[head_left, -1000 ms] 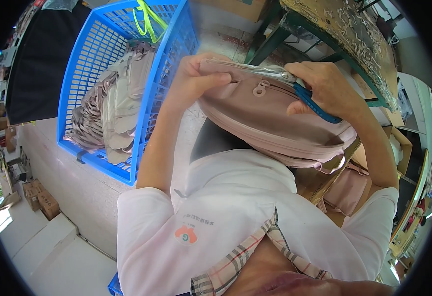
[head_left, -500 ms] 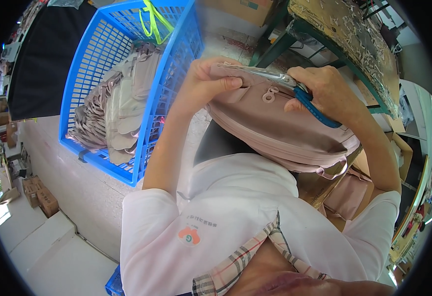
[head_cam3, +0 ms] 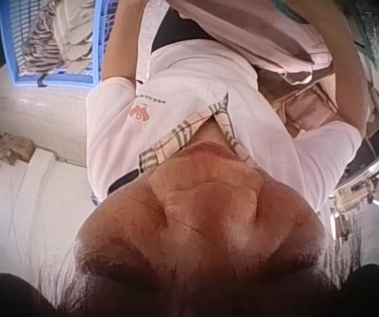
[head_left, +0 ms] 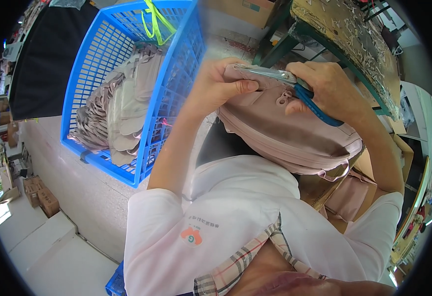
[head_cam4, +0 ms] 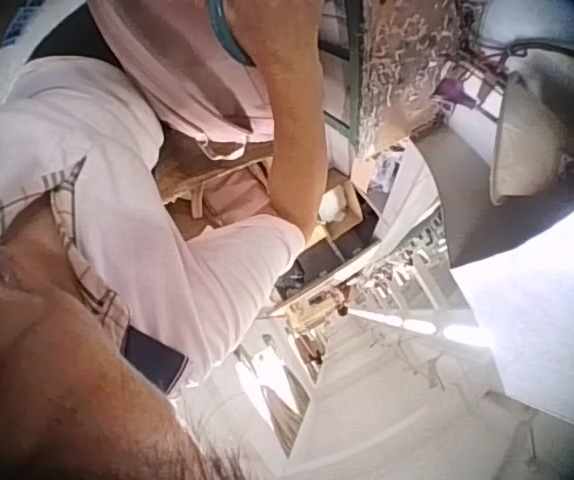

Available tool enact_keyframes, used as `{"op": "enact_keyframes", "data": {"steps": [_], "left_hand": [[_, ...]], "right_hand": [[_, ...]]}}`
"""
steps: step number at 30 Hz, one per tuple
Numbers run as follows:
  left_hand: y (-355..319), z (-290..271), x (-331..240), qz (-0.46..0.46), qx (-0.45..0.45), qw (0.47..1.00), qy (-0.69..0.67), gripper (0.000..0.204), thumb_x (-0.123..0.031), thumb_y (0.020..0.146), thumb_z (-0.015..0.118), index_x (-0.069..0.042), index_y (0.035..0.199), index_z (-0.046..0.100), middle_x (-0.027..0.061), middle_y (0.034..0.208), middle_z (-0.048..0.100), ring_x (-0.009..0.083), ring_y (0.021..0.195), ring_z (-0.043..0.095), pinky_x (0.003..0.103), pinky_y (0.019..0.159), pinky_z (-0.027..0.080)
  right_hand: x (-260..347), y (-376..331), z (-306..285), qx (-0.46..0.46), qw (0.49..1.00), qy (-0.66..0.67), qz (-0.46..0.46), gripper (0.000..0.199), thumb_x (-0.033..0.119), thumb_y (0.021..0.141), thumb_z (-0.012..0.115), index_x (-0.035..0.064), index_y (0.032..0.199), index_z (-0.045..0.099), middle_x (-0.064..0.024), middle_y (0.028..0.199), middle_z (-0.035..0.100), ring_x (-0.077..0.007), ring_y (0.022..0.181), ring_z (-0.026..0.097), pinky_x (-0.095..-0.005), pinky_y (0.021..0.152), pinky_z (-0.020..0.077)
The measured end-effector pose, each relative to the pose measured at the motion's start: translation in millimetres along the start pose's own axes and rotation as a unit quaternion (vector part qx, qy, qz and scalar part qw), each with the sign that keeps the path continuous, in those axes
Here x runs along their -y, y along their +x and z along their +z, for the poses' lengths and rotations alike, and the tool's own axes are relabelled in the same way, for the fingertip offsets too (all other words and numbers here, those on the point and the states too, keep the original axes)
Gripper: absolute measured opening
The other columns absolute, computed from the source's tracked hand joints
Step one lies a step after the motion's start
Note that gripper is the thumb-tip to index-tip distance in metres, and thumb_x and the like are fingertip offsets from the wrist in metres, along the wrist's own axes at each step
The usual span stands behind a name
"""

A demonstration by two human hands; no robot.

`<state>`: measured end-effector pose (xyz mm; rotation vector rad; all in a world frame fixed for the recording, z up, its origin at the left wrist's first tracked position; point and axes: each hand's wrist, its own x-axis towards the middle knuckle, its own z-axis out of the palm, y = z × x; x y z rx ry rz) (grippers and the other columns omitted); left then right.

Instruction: Trimming excess threads and inspecting backpacks at a factory workbench.

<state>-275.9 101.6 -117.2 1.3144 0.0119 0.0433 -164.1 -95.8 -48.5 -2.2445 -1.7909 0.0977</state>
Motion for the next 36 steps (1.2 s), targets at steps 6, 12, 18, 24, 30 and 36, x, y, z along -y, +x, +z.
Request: {"op": "enact_keyframes", "data": {"steps": [6,12,18,24,30,36], "left_hand": [[5.2,8.0,-2.8,-0.01,0.0,1.0,0.002,0.017,0.0,0.069,0.067,0.0,0.085,0.062,0.0028,0.079,0.062,0.006,0.071,0.054,0.019,0.064,0.042],[7.6,12.6,-4.7,-0.028,-0.01,1.0,-0.005,0.021,-0.003,0.066,0.071,-0.001,0.085,0.063,0.0012,0.075,0.063,0.0051,0.067,0.054,0.018,0.061,0.043],[10.2,12.7,-1.5,-0.025,-0.015,1.0,0.001,0.019,0.0,0.068,0.068,0.001,0.085,0.061,0.0049,0.078,0.063,0.0065,0.07,0.055,0.019,0.063,0.043],[12.2,14.7,-2.0,-0.027,-0.012,0.999,0.026,0.021,0.0,0.067,0.068,0.001,0.088,0.062,0.0038,0.078,0.063,0.0074,0.071,0.055,0.021,0.066,0.043],[11.2,12.4,0.0,-0.018,-0.019,0.998,0.054,0.022,-0.002,0.067,0.067,0.001,0.088,0.063,0.0047,0.081,0.063,0.0091,0.072,0.055,0.022,0.067,0.044],[13.7,13.5,-3.2,-0.05,0.007,0.999,0.019,0.022,-0.002,0.068,0.066,0.004,0.088,0.062,0.0062,0.082,0.063,0.0113,0.074,0.057,0.023,0.068,0.044]], "right_hand": [[0.9,10.1,-3.5,0.019,1.0,-0.002,-0.003,0.053,0.051,0.067,0.061,0.0029,0.085,0.049,-0.0139,0.062,0.052,-0.0332,0.065,0.055,-0.0401,0.058,0.0418],[-1.7,10.5,-11.3,0.034,0.999,-0.029,-0.011,0.047,0.046,0.068,0.062,0.003,0.076,0.046,-0.0149,0.06,0.052,-0.0345,0.061,0.053,-0.0405,0.056,0.0417],[-5.9,10.4,-10.2,0.02,0.999,-0.036,-0.024,0.045,0.045,0.068,0.062,0.0031,0.073,0.045,-0.0151,0.057,0.051,-0.0344,0.058,0.053,-0.0397,0.054,0.0413],[-6.6,6.1,-0.5,0.005,0.999,-0.034,0.002,0.048,0.048,0.068,0.062,0.0025,0.075,0.046,-0.015,0.056,0.051,-0.0342,0.06,0.054,-0.039,0.055,0.0416],[-0.5,9.2,-3.1,0.023,0.999,-0.025,0.011,0.052,0.052,0.068,0.059,0.0018,0.077,0.048,-0.0154,0.056,0.052,-0.0349,0.059,0.054,-0.04,0.056,0.0417],[-4.7,9.5,1.2,0.046,0.998,-0.004,0.049,0.048,0.047,0.067,0.064,0.002,0.074,0.05,-0.018,0.059,0.053,-0.035,0.058,0.054,-0.0386,0.053,0.0421]]}}
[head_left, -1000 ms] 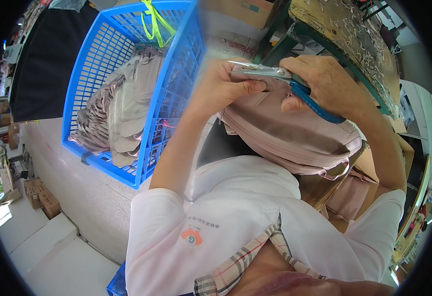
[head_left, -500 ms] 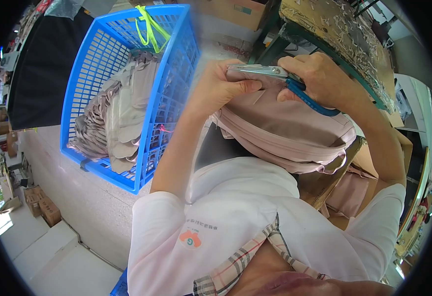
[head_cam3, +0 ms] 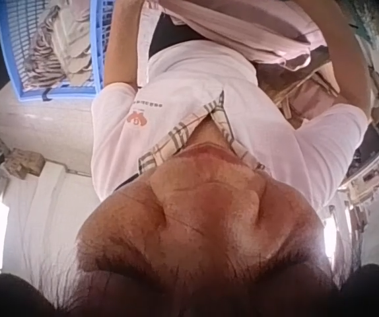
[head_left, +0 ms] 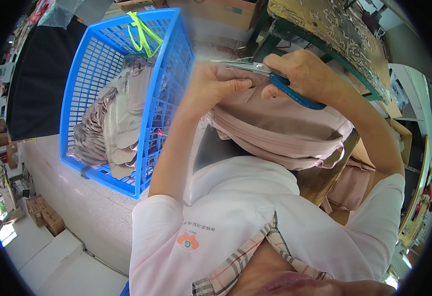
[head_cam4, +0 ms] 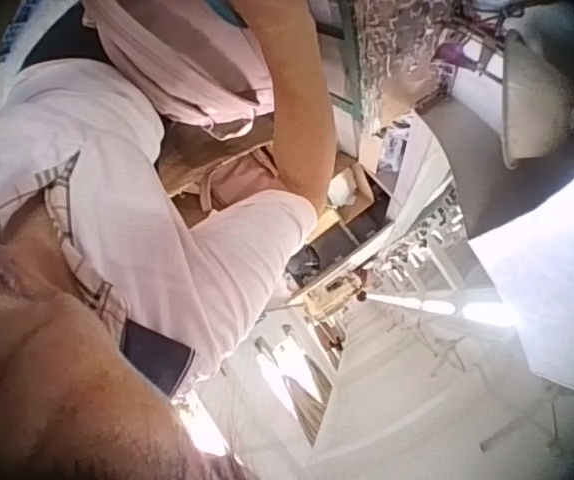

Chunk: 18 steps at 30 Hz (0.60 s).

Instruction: Trimming excess threads and inspecting backpacks at a factory workbench.

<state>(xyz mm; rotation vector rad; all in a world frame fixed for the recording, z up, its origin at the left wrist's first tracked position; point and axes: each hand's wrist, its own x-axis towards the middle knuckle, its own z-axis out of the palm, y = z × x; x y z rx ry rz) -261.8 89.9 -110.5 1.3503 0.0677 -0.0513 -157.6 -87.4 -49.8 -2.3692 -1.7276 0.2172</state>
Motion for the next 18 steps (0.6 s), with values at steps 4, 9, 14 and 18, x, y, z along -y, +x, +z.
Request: {"op": "enact_keyframes", "data": {"steps": [4,9,14,18], "left_hand": [[-11.4,-20.4,0.6,0.073,-0.088,0.989,0.099,0.019,-0.004,0.068,0.063,0.003,0.086,0.062,0.0064,0.083,0.062,0.011,0.073,0.056,0.021,0.066,0.044],[-95.7,-82.3,-20.9,0.143,-0.453,0.88,0.015,0.016,-0.006,0.072,0.064,-0.001,0.088,0.061,0.0052,0.08,0.061,0.0094,0.069,0.055,0.02,0.06,0.043],[-109.1,-15.2,-10.4,0.16,-0.494,0.85,0.083,0.023,-0.006,0.071,0.068,-0.001,0.091,0.057,0.0029,0.082,0.057,0.0115,0.076,0.054,0.025,0.072,0.045],[-71.8,57.6,19.4,0.196,-0.429,0.864,0.175,0.019,-0.004,0.071,0.067,-0.001,0.086,0.055,0.0006,0.075,0.053,0.0071,0.072,0.049,0.02,0.063,0.041]], "right_hand": [[-0.1,1.5,-9.6,-0.023,0.994,0.096,0.043,0.042,0.04,0.068,0.067,0.0024,0.078,0.053,-0.0166,0.057,0.052,-0.0295,0.051,0.052,-0.0341,0.05,0.0414],[-16.0,-31.2,-17.0,-0.27,0.93,0.209,0.137,0.043,0.03,0.072,0.067,0.0076,0.105,0.052,-0.0034,0.064,0.05,-0.0095,0.054,0.042,-0.0224,0.052,0.0368],[24.6,-34.6,26.9,-0.205,0.759,0.605,0.125,0.06,0.031,0.067,0.071,0.0079,0.115,0.044,-0.0024,0.082,0.053,-0.0074,0.07,0.048,-0.0195,0.058,0.0407],[69.3,-6.5,58.5,-0.177,0.724,0.661,0.088,0.077,0.035,0.063,0.075,0.0063,0.122,0.036,-0.0051,0.092,0.054,-0.0115,0.081,0.051,-0.0239,0.074,0.0413]]}}
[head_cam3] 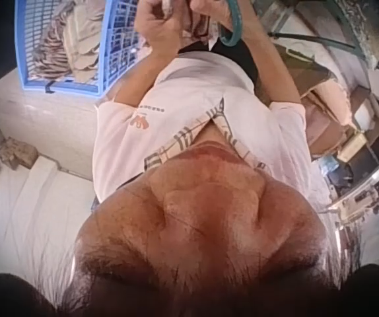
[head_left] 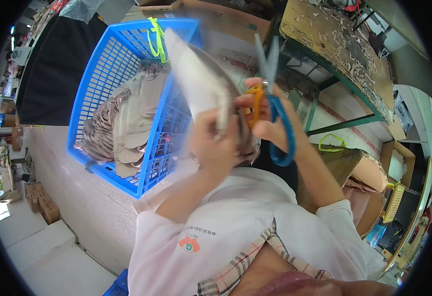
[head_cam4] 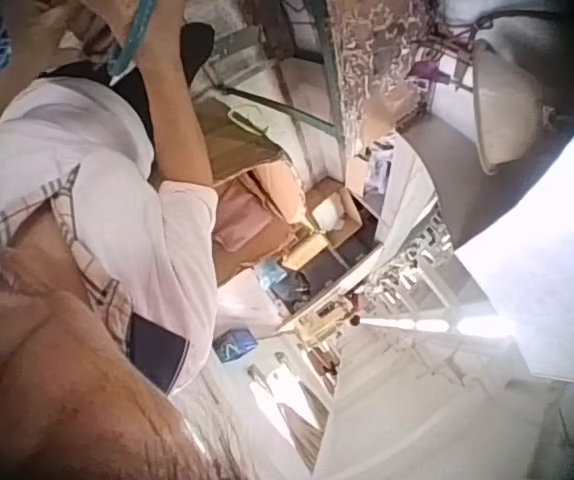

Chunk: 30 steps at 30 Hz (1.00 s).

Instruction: Trimming excess threads and inspecting backpacks at a factory workbench.

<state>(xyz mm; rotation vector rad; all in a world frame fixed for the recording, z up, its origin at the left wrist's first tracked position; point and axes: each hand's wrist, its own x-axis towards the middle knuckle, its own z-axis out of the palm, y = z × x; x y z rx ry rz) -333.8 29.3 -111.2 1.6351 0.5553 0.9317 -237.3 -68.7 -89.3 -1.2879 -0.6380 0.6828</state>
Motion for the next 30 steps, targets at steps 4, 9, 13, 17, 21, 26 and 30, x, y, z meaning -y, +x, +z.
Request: {"op": "enact_keyframes", "data": {"steps": [4,9,13,17,21,26,30], "left_hand": [[-25.9,36.3,19.3,-0.011,0.091,0.995,-0.024,0.021,0.005,0.066,0.062,0.002,0.085,0.056,0.0065,0.082,0.054,0.009,0.073,0.053,0.02,0.066,0.043],[-17.4,30.5,17.8,0.075,0.231,0.968,-0.067,0.023,0.0,0.065,0.063,0.0,0.087,0.057,0.0114,0.087,0.06,0.0186,0.079,0.058,0.027,0.07,0.045],[77.4,17.2,38.9,0.105,0.027,0.993,0.051,0.031,-0.011,0.07,0.065,-0.002,0.098,0.056,0.0115,0.095,0.059,0.0227,0.088,0.056,0.032,0.082,0.041],[199.7,5.0,69.9,0.179,0.084,0.967,0.162,0.048,-0.018,0.067,0.068,0.001,0.109,0.052,0.0123,0.107,0.053,0.0154,0.096,0.05,0.028,0.084,0.039],[223.5,27.6,47.0,-0.07,0.415,0.907,0.006,0.049,-0.017,0.063,0.071,0.002,0.106,0.055,0.008,0.098,0.058,0.0136,0.083,0.055,0.027,0.076,0.044],[218.6,47.4,4.1,-0.089,0.396,0.911,-0.073,0.027,-0.01,0.065,0.071,-0.003,0.089,0.063,0.0035,0.08,0.063,0.0095,0.067,0.058,0.024,0.063,0.047],[197.8,62.3,-7.8,-0.115,0.404,0.901,-0.104,0.02,-0.009,0.067,0.069,-0.005,0.086,0.064,0.0031,0.077,0.064,0.0091,0.066,0.058,0.023,0.061,0.047]], "right_hand": [[-10.0,8.3,0.1,-0.115,0.974,-0.196,0.02,0.052,0.009,0.066,0.065,0.0031,0.113,0.045,-0.0003,0.08,0.051,-0.0068,0.069,0.046,-0.0184,0.063,0.039],[-8.7,-4.6,-41.4,-0.136,0.969,-0.201,0.037,0.039,0.003,0.062,0.056,0.0009,0.1,0.053,0.0028,0.07,0.047,-0.0056,0.063,0.042,-0.0187,0.057,0.0369],[0.4,-31.9,-66.7,-0.108,0.991,-0.081,-0.013,0.044,0.009,0.061,0.057,0.0002,0.103,0.053,-0.0021,0.089,0.054,-0.0097,0.083,0.048,-0.0228,0.079,0.0363],[25.0,-42.4,-66.7,-0.085,0.989,-0.117,-0.036,0.044,0.014,0.062,0.06,-0.0002,0.103,0.053,-0.0034,0.093,0.056,-0.0111,0.087,0.05,-0.0248,0.083,0.0368],[30.8,-55.2,-84.4,-0.147,0.984,-0.066,-0.07,0.047,0.015,0.061,0.064,-0.0006,0.104,0.052,-0.0049,0.093,0.055,-0.0125,0.088,0.051,-0.0246,0.082,0.0377],[41.4,-70.4,-117.7,-0.25,0.967,0.014,-0.047,0.055,0.019,0.059,0.071,0.0006,0.107,0.051,-0.0067,0.092,0.055,-0.0137,0.084,0.052,-0.0239,0.076,0.0402],[52.7,-85.1,-132.6,-0.231,0.971,-0.061,-0.001,0.052,0.027,0.066,0.07,0.0008,0.106,0.05,0.0,0.077,0.05,-0.0077,0.071,0.046,-0.0193,0.066,0.0381]]}}
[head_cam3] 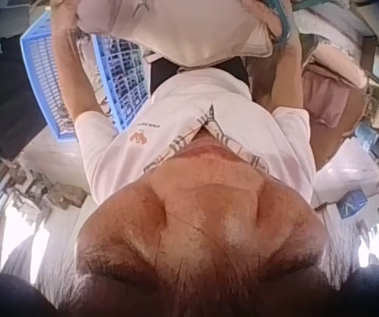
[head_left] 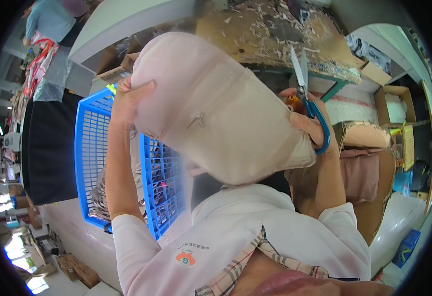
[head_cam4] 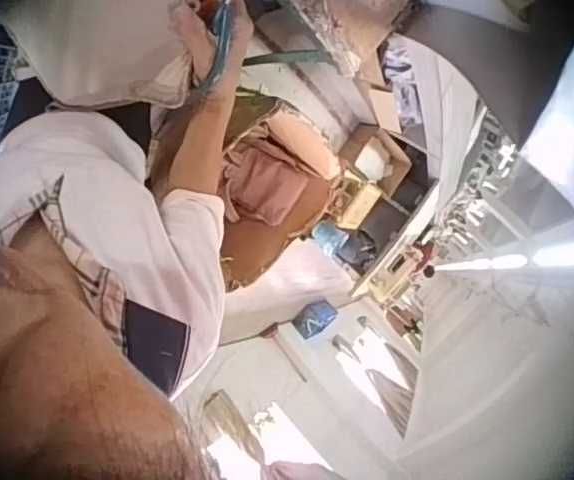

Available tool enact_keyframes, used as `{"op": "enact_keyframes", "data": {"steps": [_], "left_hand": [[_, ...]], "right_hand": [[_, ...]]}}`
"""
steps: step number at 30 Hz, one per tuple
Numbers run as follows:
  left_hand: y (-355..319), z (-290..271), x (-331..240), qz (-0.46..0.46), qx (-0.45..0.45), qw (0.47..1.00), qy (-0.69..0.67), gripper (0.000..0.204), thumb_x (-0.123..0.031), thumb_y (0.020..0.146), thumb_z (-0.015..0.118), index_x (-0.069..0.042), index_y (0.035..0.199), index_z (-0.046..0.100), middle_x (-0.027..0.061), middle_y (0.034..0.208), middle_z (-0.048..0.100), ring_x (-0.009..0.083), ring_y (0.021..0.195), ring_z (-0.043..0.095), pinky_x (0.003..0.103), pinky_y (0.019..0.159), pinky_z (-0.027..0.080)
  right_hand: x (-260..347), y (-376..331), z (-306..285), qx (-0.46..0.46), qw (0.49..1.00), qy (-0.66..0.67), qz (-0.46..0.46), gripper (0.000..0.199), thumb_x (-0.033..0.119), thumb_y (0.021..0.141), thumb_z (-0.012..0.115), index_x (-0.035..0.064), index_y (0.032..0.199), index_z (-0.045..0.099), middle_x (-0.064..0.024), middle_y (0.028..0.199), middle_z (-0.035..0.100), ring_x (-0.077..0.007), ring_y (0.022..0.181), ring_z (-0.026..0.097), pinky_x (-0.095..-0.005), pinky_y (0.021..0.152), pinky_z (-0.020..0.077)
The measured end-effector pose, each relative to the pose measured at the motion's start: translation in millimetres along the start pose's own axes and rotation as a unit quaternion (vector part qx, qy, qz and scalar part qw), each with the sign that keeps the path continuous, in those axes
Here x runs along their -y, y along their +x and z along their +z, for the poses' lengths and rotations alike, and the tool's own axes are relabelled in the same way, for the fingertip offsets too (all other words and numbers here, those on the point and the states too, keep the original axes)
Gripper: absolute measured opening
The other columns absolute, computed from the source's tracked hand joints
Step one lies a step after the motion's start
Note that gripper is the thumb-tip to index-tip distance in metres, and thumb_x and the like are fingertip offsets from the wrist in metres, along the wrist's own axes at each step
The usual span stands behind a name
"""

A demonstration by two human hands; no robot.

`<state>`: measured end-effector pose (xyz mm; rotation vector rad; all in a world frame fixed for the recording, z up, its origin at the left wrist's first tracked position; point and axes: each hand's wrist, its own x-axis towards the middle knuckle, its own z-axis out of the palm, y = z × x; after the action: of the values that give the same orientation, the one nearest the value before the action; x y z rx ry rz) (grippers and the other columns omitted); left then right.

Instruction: Trimming excess threads and inspecting backpacks at a factory workbench.

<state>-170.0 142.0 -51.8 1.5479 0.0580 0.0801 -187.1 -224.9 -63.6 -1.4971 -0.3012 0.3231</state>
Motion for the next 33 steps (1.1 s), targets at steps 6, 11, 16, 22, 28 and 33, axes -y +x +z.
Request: {"op": "enact_keyframes", "data": {"steps": [6,11,16,22,28,33], "left_hand": [[2.6,32.4,14.8,-0.026,-0.007,0.999,0.021,0.021,-0.01,0.068,0.069,-0.005,0.088,0.064,0.0034,0.08,0.064,0.0095,0.068,0.058,0.024,0.064,0.046],[16.7,44.7,-10.9,-0.046,0.052,0.997,0.016,0.024,-0.012,0.067,0.07,-0.005,0.09,0.064,0.0034,0.081,0.064,0.0097,0.069,0.058,0.025,0.065,0.046],[16.1,41.0,0.5,-0.014,0.063,0.998,-0.003,0.026,-0.013,0.067,0.071,-0.005,0.09,0.064,0.0034,0.08,0.064,0.0094,0.069,0.058,0.024,0.065,0.046],[11.0,32.0,15.0,0.022,0.06,0.998,0.005,0.026,-0.015,0.066,0.072,-0.005,0.09,0.064,0.0024,0.08,0.064,0.0084,0.07,0.058,0.023,0.066,0.045],[7.2,29.9,10.3,0.015,0.038,0.999,-0.007,0.029,-0.016,0.065,0.074,-0.006,0.09,0.064,0.0026,0.081,0.064,0.0091,0.071,0.058,0.024,0.067,0.045],[9.1,25.0,7.4,-0.003,0.043,0.999,-0.022,0.03,-0.015,0.063,0.074,-0.006,0.09,0.064,0.0036,0.082,0.064,0.0101,0.072,0.059,0.025,0.069,0.045]], "right_hand": [[-13.4,-8.9,-11.5,-0.005,0.994,-0.109,-0.003,0.057,0.036,0.064,0.074,0.0031,0.105,0.052,0.0017,0.074,0.048,-0.0064,0.069,0.043,-0.0182,0.063,0.0371],[-16.2,-6.7,-18.6,-0.121,0.985,-0.122,-0.025,0.06,0.037,0.064,0.074,0.0031,0.107,0.051,-0.0008,0.073,0.048,-0.0107,0.071,0.046,-0.022,0.065,0.0394],[-7.2,-2.8,-24.2,-0.032,0.963,-0.242,-0.114,0.071,0.042,0.062,0.073,-0.001,0.111,0.045,-0.0126,0.078,0.052,-0.0187,0.072,0.048,-0.0278,0.067,0.042],[-5.9,6.5,-29.6,-0.019,0.903,-0.387,-0.184,0.075,0.041,0.055,0.076,-0.0031,0.108,0.046,-0.0153,0.083,0.051,-0.0253,0.068,0.049,-0.03,0.063,0.0423],[0.6,10.9,-25.2,0.001,0.873,-0.428,-0.236,0.067,0.037,0.057,0.075,-0.0015,0.105,0.048,-0.0144,0.082,0.053,-0.0254,0.066,0.048,-0.0301,0.061,0.0423],[0.0,9.2,-21.1,-0.003,0.887,-0.411,-0.212,0.056,0.034,0.061,0.073,-0.0011,0.097,0.051,-0.0119,0.069,0.048,-0.0219,0.057,0.044,-0.0278,0.055,0.0401]]}}
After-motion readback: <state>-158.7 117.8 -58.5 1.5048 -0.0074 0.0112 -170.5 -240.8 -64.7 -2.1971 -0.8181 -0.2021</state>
